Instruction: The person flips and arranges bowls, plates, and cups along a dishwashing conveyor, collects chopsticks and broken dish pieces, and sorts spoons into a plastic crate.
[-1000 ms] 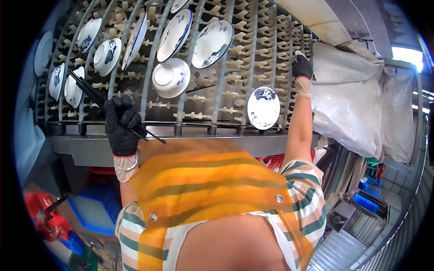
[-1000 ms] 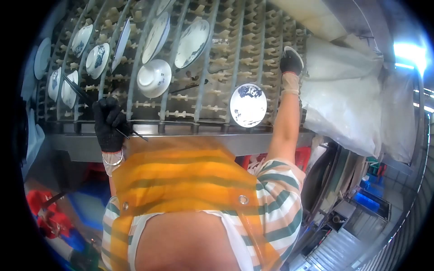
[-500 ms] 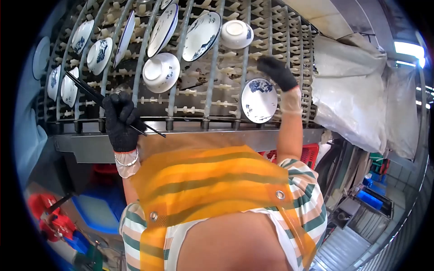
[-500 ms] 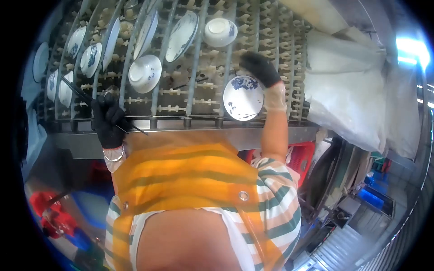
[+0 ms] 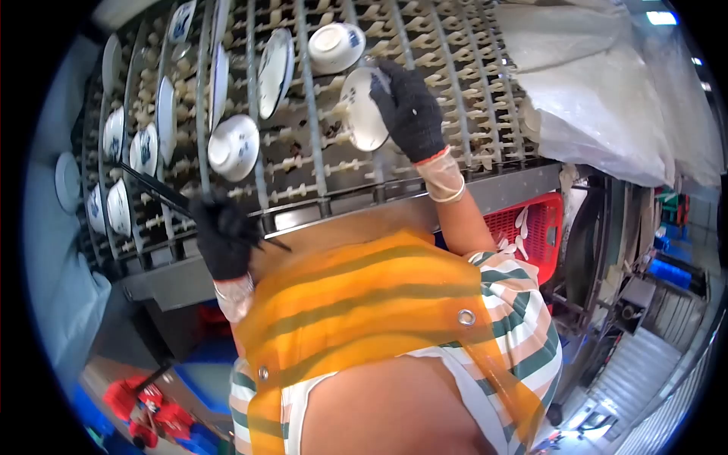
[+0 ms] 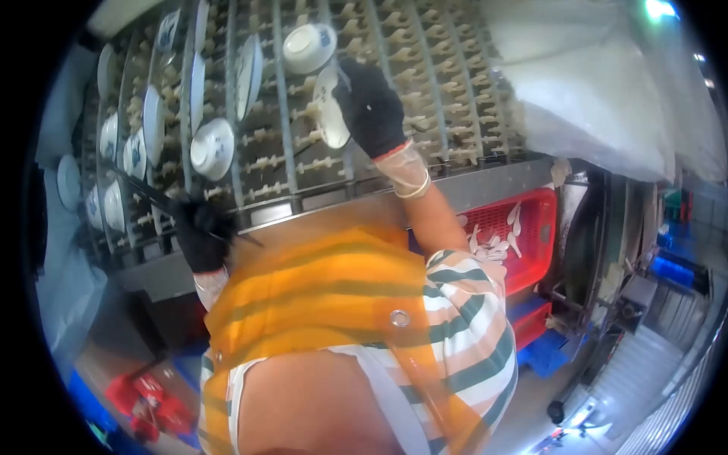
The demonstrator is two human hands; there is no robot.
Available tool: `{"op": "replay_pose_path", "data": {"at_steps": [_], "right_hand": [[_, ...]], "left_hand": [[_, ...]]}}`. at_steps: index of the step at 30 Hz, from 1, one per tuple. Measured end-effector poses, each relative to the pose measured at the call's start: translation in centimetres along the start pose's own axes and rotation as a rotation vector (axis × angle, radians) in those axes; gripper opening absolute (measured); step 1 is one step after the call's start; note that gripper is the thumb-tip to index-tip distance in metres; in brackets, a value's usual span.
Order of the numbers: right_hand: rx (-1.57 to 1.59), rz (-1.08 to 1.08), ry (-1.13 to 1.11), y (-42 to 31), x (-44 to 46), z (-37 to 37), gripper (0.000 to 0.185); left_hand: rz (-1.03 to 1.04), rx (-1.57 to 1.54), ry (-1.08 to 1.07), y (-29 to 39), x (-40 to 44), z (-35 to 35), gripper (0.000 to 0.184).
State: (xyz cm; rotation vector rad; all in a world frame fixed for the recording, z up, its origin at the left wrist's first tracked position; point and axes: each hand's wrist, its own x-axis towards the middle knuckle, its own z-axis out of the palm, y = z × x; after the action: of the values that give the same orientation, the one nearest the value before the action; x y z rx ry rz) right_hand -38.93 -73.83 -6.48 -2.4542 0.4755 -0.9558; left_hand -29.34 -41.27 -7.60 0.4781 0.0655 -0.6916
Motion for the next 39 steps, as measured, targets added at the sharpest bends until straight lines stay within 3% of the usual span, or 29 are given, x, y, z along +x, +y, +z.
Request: {"op": "replay_pose_path", "data": {"at_steps": [1, 3, 5, 6, 7, 8, 11, 12, 13, 14, 15, 17, 20, 23, 24, 25, 27, 28, 29, 30, 31, 32, 33, 34, 37, 39], "right_hand": [[0.055, 0.097, -0.012, 0.0, -0.2, -0.8, 0.036], [0.11, 0.093, 0.13, 3.2, -0.8, -1.7, 0.036], [-0.131, 0.108, 0.299, 6.6, -0.9, -4.8, 0.032], [-0.311, 0.102, 0.314, 8.9, -0.8, -6.6, 0.027], [-0.322, 0.118, 0.317, 12.4, -1.3, -7.8, 0.024], [-0.395, 0.184, 0.156, 16.4, -2.2, -9.3, 0.022], [-0.503, 0.572, -0.46, 24.7, -5.8, -13.6, 0.042], [-0.661, 0.508, -0.598, 26.7, -7.6, -14.9, 0.04], [-0.545, 0.7, -0.59, 26.4, -7.8, -16.2, 0.039], [-0.641, 0.856, -0.405, 26.1, -8.6, -16.8, 0.038], [-0.673, 0.867, -0.32, 27.7, -10.3, -17.8, 0.043], [-0.69, 1.061, -0.042, 23.5, -9.9, -19.0, 0.047], [-0.877, 1.116, 0.081, 25.6, -11.3, -19.1, 0.057], [-0.844, 1.058, -0.042, 31.7, -12.9, -20.5, 0.054], [-0.9, 1.001, -0.449, 27.8, -10.3, -21.6, 0.048], [-0.895, 0.997, -0.458, 29.7, -10.6, -21.5, 0.048], [-0.625, 1.08, -0.164, 36.0, -10.9, -21.6, 0.046], [-0.79, 0.831, -0.315, 37.3, -10.5, -21.4, 0.054], [-0.503, 0.799, 0.18, 29.8, -7.1, -20.0, 0.048], [-0.079, 0.583, 0.225, 26.4, -5.3, -19.1, 0.039], [-0.334, 0.188, 0.146, 26.1, -3.9, -18.0, 0.034], [-0.335, -0.092, 0.157, 24.8, -2.8, -17.0, 0.032], [-0.338, -0.144, 0.116, 22.2, -1.8, -15.5, 0.026], [-0.502, -0.112, -0.087, 16.8, 0.0, -14.9, 0.02], [-0.449, -0.55, -0.238, 10.6, 1.1, -11.5, 0.01], [-0.485, -0.683, -0.555, 7.8, 1.3, -9.5, 0.01]], "left_hand": [[-0.089, -0.016, -0.04, -1.2, -0.6, 0.5, 0.021], [-0.077, 0.33, -0.081, -4.7, -2.4, 2.8, 0.022], [-0.32, 0.308, -0.055, -7.8, -3.8, 2.0, 0.026], [-0.239, 0.534, -0.17, -8.6, -3.7, 3.0, 0.027], [-0.25, 0.534, -0.184, -8.9, -3.6, 3.1, 0.027], [-0.268, 0.543, -0.163, -8.9, -3.6, 3.0, 0.027], [-0.283, 0.493, -0.117, -8.6, -3.3, 2.8, 0.025], [-0.304, 0.403, -0.09, -8.5, -3.2, 2.8, 0.024], [-0.328, 0.311, -0.059, -8.6, -3.0, 2.9, 0.023], [-0.264, 0.315, -0.136, -8.8, -2.7, 3.8, 0.022], [-0.26, 0.312, -0.135, -9.1, -2.5, 3.9, 0.022], [-0.256, 0.255, -0.118, -9.3, -2.5, 3.8, 0.022], [-0.246, 0.321, -0.148, -9.7, -2.4, 4.9, 0.021], [-0.267, 0.33, -0.128, -10.2, -2.3, 5.4, 0.021], [-0.261, 0.333, -0.12, -10.3, -2.2, 5.6, 0.021], [-0.273, 0.32, -0.127, -10.6, -2.0, 5.9, 0.021], [-0.277, 0.304, -0.124, -11.1, -1.8, 6.0, 0.021], [-0.272, 0.324, -0.122, -11.3, -1.6, 5.9, 0.021], [-0.265, 0.344, -0.121, -11.6, -1.6, 5.7, 0.021], [-0.272, 0.308, -0.141, -11.8, -1.5, 5.5, 0.021], [-0.263, 0.311, -0.132, -12.0, -1.4, 5.7, 0.021], [-0.261, 0.3, -0.122, -12.1, -1.5, 5.9, 0.021], [-0.266, 0.292, -0.112, -12.1, -1.6, 6.1, 0.021], [-0.277, 0.303, -0.107, -12.2, -1.6, 6.0, 0.021], [-0.247, 0.262, -0.1, -12.7, -1.5, 5.9, 0.021], [-0.215, 0.25, -0.092, -13.0, -1.6, 6.3, 0.021]]}}
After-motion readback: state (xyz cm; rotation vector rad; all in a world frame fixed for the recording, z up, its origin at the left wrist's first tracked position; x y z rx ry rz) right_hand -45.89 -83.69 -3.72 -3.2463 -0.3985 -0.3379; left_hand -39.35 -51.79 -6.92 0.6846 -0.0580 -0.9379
